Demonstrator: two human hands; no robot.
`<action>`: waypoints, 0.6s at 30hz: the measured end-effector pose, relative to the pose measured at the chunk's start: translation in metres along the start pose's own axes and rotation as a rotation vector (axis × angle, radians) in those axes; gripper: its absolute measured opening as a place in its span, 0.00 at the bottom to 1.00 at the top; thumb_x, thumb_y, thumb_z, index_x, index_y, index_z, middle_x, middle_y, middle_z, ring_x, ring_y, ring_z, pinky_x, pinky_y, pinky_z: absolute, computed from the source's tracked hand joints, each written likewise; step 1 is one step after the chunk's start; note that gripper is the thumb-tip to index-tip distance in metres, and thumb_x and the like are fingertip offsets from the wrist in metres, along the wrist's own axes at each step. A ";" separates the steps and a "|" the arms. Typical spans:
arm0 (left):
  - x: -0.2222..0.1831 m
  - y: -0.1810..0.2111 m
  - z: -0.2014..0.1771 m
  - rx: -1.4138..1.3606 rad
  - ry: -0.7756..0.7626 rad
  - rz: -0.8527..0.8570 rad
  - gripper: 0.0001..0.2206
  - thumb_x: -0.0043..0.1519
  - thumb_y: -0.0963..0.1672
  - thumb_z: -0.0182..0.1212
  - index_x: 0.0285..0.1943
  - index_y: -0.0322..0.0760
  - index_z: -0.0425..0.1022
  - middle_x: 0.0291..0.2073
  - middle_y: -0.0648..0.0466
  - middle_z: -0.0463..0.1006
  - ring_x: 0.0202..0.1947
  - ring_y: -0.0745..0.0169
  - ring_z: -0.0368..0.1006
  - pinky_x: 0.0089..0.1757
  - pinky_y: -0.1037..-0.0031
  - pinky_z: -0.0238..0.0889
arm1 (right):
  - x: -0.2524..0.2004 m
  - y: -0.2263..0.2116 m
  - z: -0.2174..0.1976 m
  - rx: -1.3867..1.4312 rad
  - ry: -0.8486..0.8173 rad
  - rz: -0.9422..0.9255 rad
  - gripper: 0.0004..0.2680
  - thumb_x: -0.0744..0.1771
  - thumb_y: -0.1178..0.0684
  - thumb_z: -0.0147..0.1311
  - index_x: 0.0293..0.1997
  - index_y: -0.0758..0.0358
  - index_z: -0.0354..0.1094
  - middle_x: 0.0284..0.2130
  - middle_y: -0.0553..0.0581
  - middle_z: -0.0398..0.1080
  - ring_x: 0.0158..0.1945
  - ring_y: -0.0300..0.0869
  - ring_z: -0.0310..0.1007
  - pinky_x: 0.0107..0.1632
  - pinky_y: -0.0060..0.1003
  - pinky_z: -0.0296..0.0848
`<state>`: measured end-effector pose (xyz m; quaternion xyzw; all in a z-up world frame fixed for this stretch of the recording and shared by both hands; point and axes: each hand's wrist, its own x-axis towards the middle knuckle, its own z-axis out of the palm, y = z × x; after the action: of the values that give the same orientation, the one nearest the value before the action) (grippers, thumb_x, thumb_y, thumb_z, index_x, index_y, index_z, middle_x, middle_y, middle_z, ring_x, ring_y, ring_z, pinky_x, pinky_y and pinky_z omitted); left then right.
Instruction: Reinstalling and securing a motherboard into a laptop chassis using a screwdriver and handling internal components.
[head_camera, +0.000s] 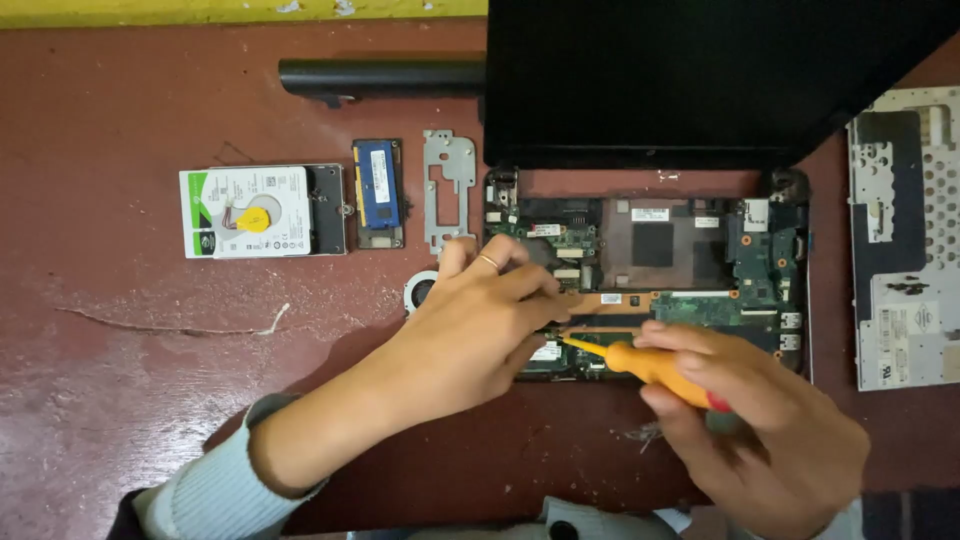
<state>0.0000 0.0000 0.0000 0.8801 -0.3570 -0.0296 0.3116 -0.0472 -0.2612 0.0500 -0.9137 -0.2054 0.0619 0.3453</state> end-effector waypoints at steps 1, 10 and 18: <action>0.000 0.000 0.000 -0.001 0.000 -0.002 0.23 0.59 0.38 0.63 0.65 0.43 0.76 0.41 0.58 0.75 0.48 0.48 0.61 0.39 0.57 0.47 | -0.003 0.004 0.000 0.001 -0.002 0.000 0.12 0.66 0.53 0.55 0.53 0.61 0.69 0.54 0.59 0.76 0.59 0.47 0.79 0.58 0.39 0.80; 0.001 0.000 -0.001 -0.084 -0.030 -0.002 0.11 0.55 0.44 0.74 0.45 0.43 0.82 0.42 0.60 0.78 0.52 0.51 0.61 0.42 0.55 0.47 | -0.011 -0.029 -0.011 -0.067 0.211 -0.065 0.13 0.66 0.62 0.55 0.56 0.66 0.59 0.50 0.77 0.75 0.56 0.59 0.82 0.57 0.47 0.84; -0.047 0.005 -0.041 0.056 0.051 -0.079 0.03 0.59 0.38 0.65 0.35 0.40 0.78 0.37 0.58 0.78 0.49 0.50 0.65 0.40 0.58 0.46 | -0.029 -0.027 0.013 0.148 0.403 0.187 0.08 0.73 0.62 0.41 0.59 0.67 0.49 0.57 0.73 0.68 0.53 0.58 0.80 0.60 0.49 0.85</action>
<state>-0.0271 0.0493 0.0281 0.9023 -0.3147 -0.0092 0.2945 -0.0862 -0.2475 0.0567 -0.8949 -0.0417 -0.0754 0.4380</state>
